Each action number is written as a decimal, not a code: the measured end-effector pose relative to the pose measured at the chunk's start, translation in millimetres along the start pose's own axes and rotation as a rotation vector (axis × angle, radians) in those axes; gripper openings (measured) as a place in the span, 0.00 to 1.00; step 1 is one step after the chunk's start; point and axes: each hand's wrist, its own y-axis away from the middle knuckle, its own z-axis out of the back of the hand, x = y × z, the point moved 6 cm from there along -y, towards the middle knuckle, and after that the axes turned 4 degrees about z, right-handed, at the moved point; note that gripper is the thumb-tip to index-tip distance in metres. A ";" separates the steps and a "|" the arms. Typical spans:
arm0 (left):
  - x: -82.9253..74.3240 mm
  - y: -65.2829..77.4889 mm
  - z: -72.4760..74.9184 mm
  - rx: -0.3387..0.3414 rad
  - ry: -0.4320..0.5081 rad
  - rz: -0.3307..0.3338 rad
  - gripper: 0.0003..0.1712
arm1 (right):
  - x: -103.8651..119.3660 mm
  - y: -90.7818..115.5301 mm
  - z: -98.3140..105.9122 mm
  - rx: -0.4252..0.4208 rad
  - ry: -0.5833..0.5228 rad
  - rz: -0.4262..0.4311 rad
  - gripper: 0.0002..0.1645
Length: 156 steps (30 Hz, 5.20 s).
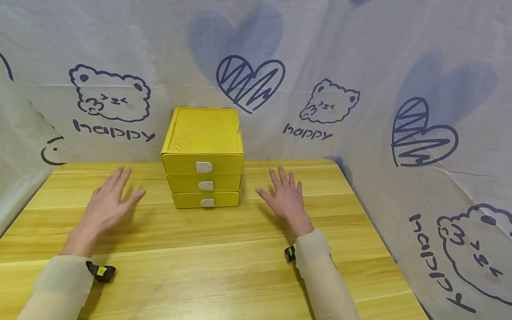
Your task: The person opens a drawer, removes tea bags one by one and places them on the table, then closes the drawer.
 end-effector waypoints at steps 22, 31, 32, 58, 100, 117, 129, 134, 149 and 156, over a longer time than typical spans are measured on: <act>-48.3 -11.9 19.9 -0.195 0.723 -0.097 0.28 | 30.3 10.4 38.3 -0.290 -0.171 0.110 0.42; -80.1 -29.7 25.4 -0.044 1.080 -0.108 0.28 | 51.1 16.2 51.3 -0.338 -0.219 0.178 0.38; -82.9 -32.4 24.8 -0.011 1.128 -0.106 0.28 | 53.2 16.6 52.2 -0.342 -0.219 0.185 0.38; -108.5 -66.1 -1.4 0.358 1.315 0.010 0.38 | 119.7 29.8 80.8 -0.575 -0.284 0.499 0.32; -107.1 -65.4 -9.2 0.408 1.440 -0.007 0.38 | 197.4 2.3 74.3 -0.749 -0.255 0.684 0.22; -94.4 -69.1 -0.7 0.504 1.288 0.025 0.34 | 194.6 -1.7 73.7 -0.748 -0.221 0.633 0.19; -94.6 -70.2 -1.2 0.528 1.295 0.016 0.34 | 194.3 1.0 76.3 -0.738 -0.233 0.639 0.18; -93.9 -70.6 -1.7 0.529 1.297 0.015 0.34 | 195.1 3.6 77.3 -0.731 -0.232 0.650 0.17; -91.6 -68.9 -1.5 0.534 1.311 0.013 0.34 | 199.4 14.4 78.3 -0.707 -0.233 0.671 0.19; -91.3 -69.1 -3.1 0.536 1.309 0.008 0.34 | 200.3 21.8 79.8 -0.717 -0.243 0.686 0.19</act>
